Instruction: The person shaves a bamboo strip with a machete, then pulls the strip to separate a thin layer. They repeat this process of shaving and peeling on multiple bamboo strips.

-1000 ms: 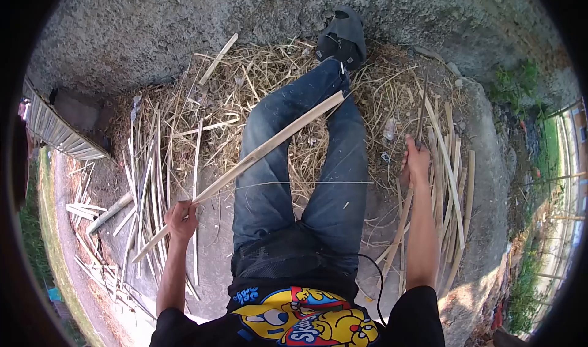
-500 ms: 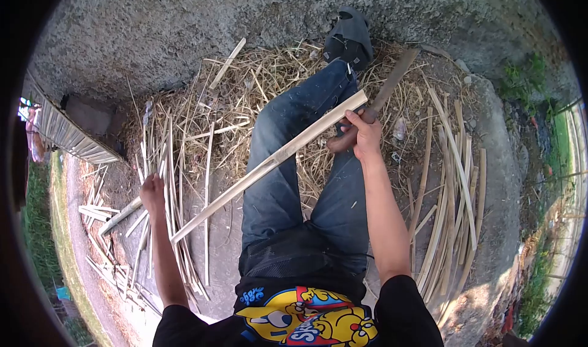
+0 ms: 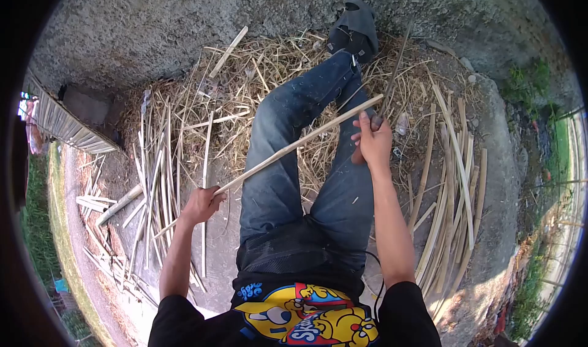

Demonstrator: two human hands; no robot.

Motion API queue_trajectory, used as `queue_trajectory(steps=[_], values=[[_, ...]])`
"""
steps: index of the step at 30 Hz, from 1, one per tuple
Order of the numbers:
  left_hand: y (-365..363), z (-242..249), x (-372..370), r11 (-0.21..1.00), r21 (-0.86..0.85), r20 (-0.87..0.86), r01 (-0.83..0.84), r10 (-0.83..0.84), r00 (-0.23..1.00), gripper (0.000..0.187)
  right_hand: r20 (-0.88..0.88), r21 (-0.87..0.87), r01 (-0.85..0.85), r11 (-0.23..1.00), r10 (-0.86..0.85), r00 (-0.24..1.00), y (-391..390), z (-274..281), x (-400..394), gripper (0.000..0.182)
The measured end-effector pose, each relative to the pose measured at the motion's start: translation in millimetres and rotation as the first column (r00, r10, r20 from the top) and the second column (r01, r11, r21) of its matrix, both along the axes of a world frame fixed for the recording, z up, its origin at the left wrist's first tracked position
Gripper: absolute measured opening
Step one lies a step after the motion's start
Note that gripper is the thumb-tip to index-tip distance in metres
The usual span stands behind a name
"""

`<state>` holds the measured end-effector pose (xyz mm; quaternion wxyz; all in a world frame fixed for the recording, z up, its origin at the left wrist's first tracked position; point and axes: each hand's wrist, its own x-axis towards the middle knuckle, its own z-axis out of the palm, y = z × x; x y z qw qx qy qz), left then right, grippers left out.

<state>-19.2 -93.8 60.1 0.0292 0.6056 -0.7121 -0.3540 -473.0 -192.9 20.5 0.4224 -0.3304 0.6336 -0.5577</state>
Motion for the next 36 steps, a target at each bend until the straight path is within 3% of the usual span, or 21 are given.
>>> queue_trajectory(steps=[1, 3, 4, 7, 9, 11, 13, 15, 16, 19, 23, 25, 27, 29, 31, 32, 33, 35, 36], values=[[2, -1, -2, 0.997, -0.070, 0.022, 0.010, -0.009, 1.000, 0.035, -0.001, 0.004, -0.003, 1.000, 0.003, 1.000, 5, -5, 1, 0.032], [7, 0, -9, 0.991, -0.131, 0.046, 0.021, -0.015, 0.999, 0.036, -0.508, -0.101, -0.069, 0.993, 0.008, 0.861, 22, -19, 6, 0.042], [9, 3, -15, 0.994, -0.110, 0.025, 0.003, 0.000, 1.000, 0.036, -0.591, -0.192, -0.081, 0.978, -0.049, 0.805, 32, 3, 24, 0.044], [9, 12, -40, 0.994, -0.108, 0.026, -0.032, 0.035, 0.999, 0.037, -0.595, -0.003, -0.269, 0.963, 0.214, 0.775, 52, 16, 51, 0.047], [8, 18, -60, 0.990, -0.129, 0.048, -0.054, 0.061, 0.997, 0.037, -0.678, 0.177, -0.412, 0.894, 0.414, 0.608, 57, 22, 70, 0.052], [5, 23, -78, 0.982, -0.163, 0.127, -0.094, 0.115, 0.985, 0.041, -0.741, 0.274, -0.496, 0.824, 0.509, 0.437, 66, 29, 93, 0.055], [5, 23, -75, 0.982, -0.175, 0.165, -0.073, 0.103, 0.981, 0.043, -0.770, 0.286, -0.513, 0.810, 0.512, 0.380, 68, 30, 99, 0.054], [12, 21, -61, 0.989, -0.105, 0.103, -0.102, 0.113, 0.988, 0.046, -0.869, 0.191, -0.522, 0.831, 0.391, 0.304, 58, 20, 86, 0.055], [13, 22, -61, 0.990, -0.101, 0.104, -0.100, 0.110, 0.988, 0.046, -0.848, 0.122, -0.565, 0.816, 0.382, 0.367, 46, 14, 75, 0.054], [19, 27, -60, 0.989, -0.069, 0.068, -0.130, 0.135, 0.989, 0.049, -0.949, 0.154, -0.577, 0.802, 0.283, 0.139, 35, 6, 62, 0.051], [12, 26, -57, 0.991, -0.026, 0.059, -0.130, 0.131, 0.990, 0.049, -0.944, 0.161, -0.583, 0.796, 0.296, 0.144, 32, 9, 68, 0.051], [10, 25, -63, 0.991, -0.022, 0.064, -0.129, 0.130, 0.989, 0.048, -0.839, 0.237, -0.568, 0.788, 0.462, 0.290, 33, 18, 80, 0.053], [9, 25, -75, 0.989, -0.025, -0.069, -0.148, 0.146, 0.987, 0.048, -0.835, 0.244, -0.593, 0.767, 0.477, 0.273, 49, 23, 95, 0.052], [8, 35, -76, 0.990, -0.020, -0.073, -0.138, 0.136, 0.988, 0.048, -0.881, 0.201, -0.644, 0.738, 0.424, 0.211, 46, 29, 85, 0.052], [15, 43, -58, 0.986, -0.016, -0.120, -0.164, 0.161, 0.980, 0.047, -0.905, 0.199, -0.559, 0.804, 0.371, 0.211, 25, 29, 51, 0.052], [13, 48, -64, 0.988, 0.021, 0.001, -0.153, 0.153, 0.988, 0.046, -0.953, 0.186, -0.572, 0.799, 0.288, 0.093, 20, 25, 41, 0.050], [11, 45, -62, 0.986, 0.019, -0.002, -0.166, 0.166, 0.986, 0.046, -0.954, 0.185, -0.582, 0.792, 0.287, 0.086, 19, 23, 44, 0.050], [3, 35, -61, 0.993, -0.060, 0.042, -0.105, 0.108, 0.993, 0.045, -0.935, 0.221, -0.537, 0.814, 0.334, 0.121, 19, 18, 50, 0.048], [0, 35, -66, 0.993, -0.065, 0.040, -0.098, 0.100, 0.994, 0.045, -0.902, 0.197, -0.541, 0.818, 0.367, 0.226, 23, 22, 61, 0.048]])
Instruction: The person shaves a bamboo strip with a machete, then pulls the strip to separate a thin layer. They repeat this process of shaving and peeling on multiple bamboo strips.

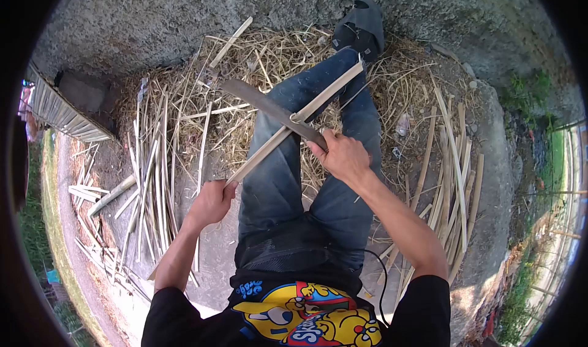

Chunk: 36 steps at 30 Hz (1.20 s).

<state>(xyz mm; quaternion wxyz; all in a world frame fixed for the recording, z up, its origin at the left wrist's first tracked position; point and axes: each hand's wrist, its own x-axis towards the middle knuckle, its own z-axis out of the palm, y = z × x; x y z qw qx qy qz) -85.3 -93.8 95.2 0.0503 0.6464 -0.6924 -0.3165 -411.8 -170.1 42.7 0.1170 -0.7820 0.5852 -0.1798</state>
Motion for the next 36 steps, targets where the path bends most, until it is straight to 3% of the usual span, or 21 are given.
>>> queue_trajectory(steps=[1, 4, 5, 7, 13, 15, 18, 19, 20, 21, 22, 23, 25, 26, 29, 31, 33, 34, 36], values=[[-2, 1, -7, 0.999, -0.041, -0.021, -0.016, 0.015, 1.000, 0.045, 0.068, 0.051, -0.015, 0.999, 0.012, 0.998, 5, 4, 11, 0.049], [9, 6, -8, 0.996, -0.083, -0.072, 0.011, -0.017, 0.997, 0.044, -0.118, -0.117, -0.217, 0.969, 0.203, 0.972, 24, 25, 24, 0.054], [12, 9, -4, 0.993, -0.111, -0.108, 0.036, -0.048, 0.993, 0.043, -0.114, -0.161, -0.135, 0.978, 0.118, 0.986, 12, 23, 9, 0.053], [22, 37, 30, 0.997, 0.048, -0.047, -0.060, 0.062, 0.997, 0.043, -0.129, -0.153, 0.092, 0.984, -0.113, 0.985, -29, 12, -51, 0.053], [21, 26, 30, 1.000, 0.026, 0.062, -0.015, 0.013, 0.998, 0.041, -0.173, 0.025, 0.186, 0.982, -0.179, 0.969, -24, 15, -48, 0.049], [27, 28, 22, 0.999, 0.000, -0.037, -0.048, 0.048, 0.998, 0.041, -0.136, -0.039, 0.135, 0.990, -0.139, 0.981, -17, 15, -47, 0.049], [33, 28, 39, 0.999, -0.030, -0.032, -0.013, 0.012, 0.999, 0.039, -0.221, -0.232, 0.120, 0.965, -0.172, 0.960, -36, 13, -92, 0.048], [42, 32, 58, 1.000, 0.013, -0.007, 0.001, -0.001, 1.000, 0.039, -0.260, -0.140, 0.239, 0.961, -0.269, 0.927, -46, 11, -120, 0.053], [53, 37, 91, 0.996, 0.084, 0.086, 0.005, -0.012, 0.996, 0.038, -0.180, -0.050, 0.443, 0.895, -0.445, 0.877, -56, 15, -148, 0.059], [62, 38, 125, 0.993, 0.120, 0.169, -0.020, -0.001, 0.986, 0.038, 0.033, 0.238, 0.719, 0.653, -0.746, 0.666, -98, -16, -262, 0.063], [73, 34, 143, 0.994, 0.103, 0.161, -0.021, 0.004, 0.987, 0.038, 0.065, 0.028, 0.804, 0.594, -0.804, 0.591, -98, -41, -320, 0.067], [71, 37, 138, 0.995, 0.091, 0.163, -0.041, 0.025, 0.986, 0.038, 0.136, 0.013, 0.889, 0.459, -0.881, 0.453, -106, -80, -395, 0.067], [72, 43, 108, 0.988, 0.109, 0.059, -0.107, 0.101, 0.993, 0.039, 0.553, 0.400, 0.781, 0.479, -0.806, 0.212, -66, -6, -349, 0.063], [61, 41, 94, 0.980, 0.161, 0.075, -0.113, 0.102, 0.992, 0.040, 0.540, 0.409, 0.774, 0.484, -0.812, 0.223, -54, 21, -328, 0.063], [30, 18, 70, 0.998, 0.040, -0.017, -0.040, 0.040, 0.999, 0.042, 0.653, 0.439, 0.744, 0.504, -0.747, 0.121, -29, 51, -290, 0.057], [12, 6, 60, 0.999, 0.035, 0.056, 0.009, -0.011, 0.998, 0.044, 0.719, 0.319, 0.766, 0.558, -0.669, 0.188, -25, 52, -283, 0.055], [5, -2, 51, 0.999, -0.001, 0.047, 0.036, -0.036, 0.998, 0.044, 0.714, 0.321, 0.760, 0.565, -0.672, 0.197, -17, 45, -256, 0.054], [2, -4, 48, 0.999, -0.021, 0.044, 0.047, -0.046, 0.998, 0.045, 0.750, 0.299, 0.696, 0.653, -0.612, 0.252, -7, 47, -231, 0.053], [1, -6, 43, 0.999, -0.007, 0.023, 0.037, -0.036, 0.999, 0.045, 0.716, 0.356, 0.603, 0.714, -0.623, 0.314, 11, 44, -187, 0.046]])
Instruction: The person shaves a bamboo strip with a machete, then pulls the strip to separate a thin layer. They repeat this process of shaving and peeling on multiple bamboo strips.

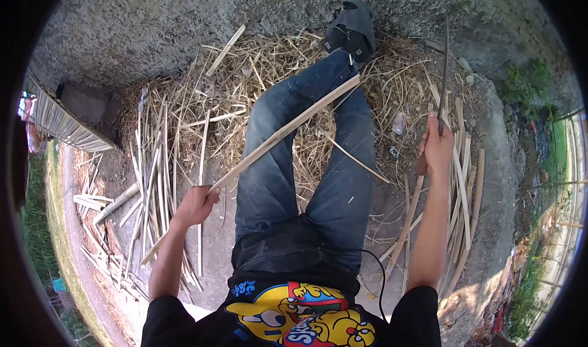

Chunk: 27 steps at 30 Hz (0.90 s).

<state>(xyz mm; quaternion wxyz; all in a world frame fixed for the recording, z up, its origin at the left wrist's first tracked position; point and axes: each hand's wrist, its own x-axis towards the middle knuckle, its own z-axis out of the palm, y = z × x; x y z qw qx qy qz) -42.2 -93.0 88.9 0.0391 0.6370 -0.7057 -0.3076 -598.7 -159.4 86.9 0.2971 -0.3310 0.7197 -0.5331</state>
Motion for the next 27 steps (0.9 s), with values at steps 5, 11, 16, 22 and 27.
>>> queue_trajectory(steps=[5, 11, 16, 22, 27], values=[[6, -8, -3, 0.998, 0.034, -0.004, -0.043, 0.043, 0.999, 0.045, -0.327, 0.156, -0.345, 0.925, 0.378, 0.866, 26, -74, 64, 0.035], [15, -10, 6, 0.998, 0.017, -0.046, -0.066, 0.067, 0.997, 0.047, -0.399, 0.293, -0.325, 0.899, 0.424, 0.813, 48, -87, 103, 0.044], [7, -15, 1, 0.974, 0.210, -0.080, -0.087, 0.105, 0.991, 0.052, -0.365, 0.317, -0.249, 0.915, 0.360, 0.859, 65, -71, 117, 0.049], [10, -15, -2, 0.975, 0.191, -0.072, -0.112, 0.128, 0.989, 0.054, -0.564, 0.229, -0.326, 0.917, 0.398, 0.723, 63, -85, 123, 0.052], [18, -14, -6, 0.979, 0.161, -0.106, -0.129, 0.147, 0.983, 0.053, -0.103, 0.166, -0.340, 0.926, 0.359, 0.927, 66, -57, 137, 0.048]])
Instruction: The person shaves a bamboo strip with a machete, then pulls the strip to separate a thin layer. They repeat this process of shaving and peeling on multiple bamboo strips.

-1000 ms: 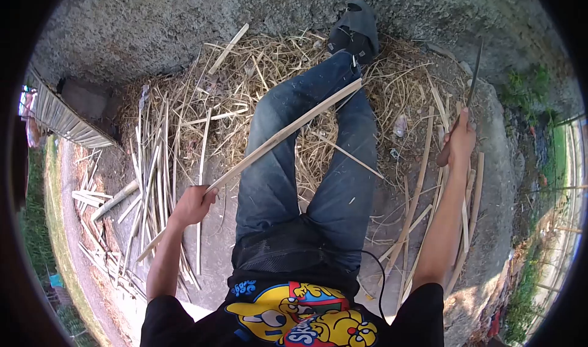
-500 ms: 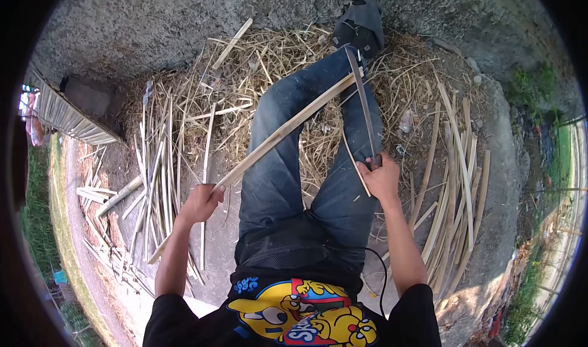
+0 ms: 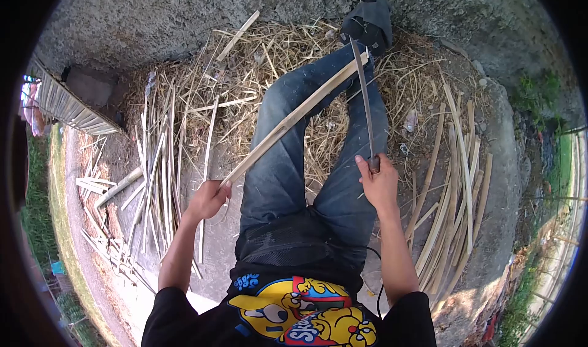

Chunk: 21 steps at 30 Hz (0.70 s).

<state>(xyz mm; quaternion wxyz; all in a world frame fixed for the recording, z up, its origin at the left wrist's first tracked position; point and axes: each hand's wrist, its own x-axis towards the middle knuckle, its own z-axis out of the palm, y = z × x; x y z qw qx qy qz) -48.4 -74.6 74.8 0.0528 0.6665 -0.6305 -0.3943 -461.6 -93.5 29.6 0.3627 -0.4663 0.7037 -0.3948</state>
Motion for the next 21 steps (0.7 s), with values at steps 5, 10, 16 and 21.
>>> queue_trajectory(steps=[5, 10, 16, 21], values=[[0, -4, -31, 0.983, -0.175, 0.093, -0.057, 0.074, 0.993, 0.055, -0.420, -0.005, -0.246, 0.969, 0.221, 0.880, -14, 30, 24, 0.049], [-3, -9, -55, 0.967, -0.253, 0.263, -0.027, 0.096, 0.960, 0.051, -0.404, 0.020, -0.418, 0.908, 0.390, 0.828, -36, 18, 72, 0.058], [15, -12, -42, 0.943, -0.331, 0.377, 0.045, 0.088, 0.922, 0.042, -0.610, -0.059, -0.472, 0.880, 0.342, 0.714, -71, 14, 58, 0.058], [22, 6, -41, 0.949, -0.309, 0.407, 0.065, 0.070, 0.911, 0.042, -0.610, 0.071, -0.231, 0.970, 0.225, 0.760, -122, 21, -12, 0.059]])
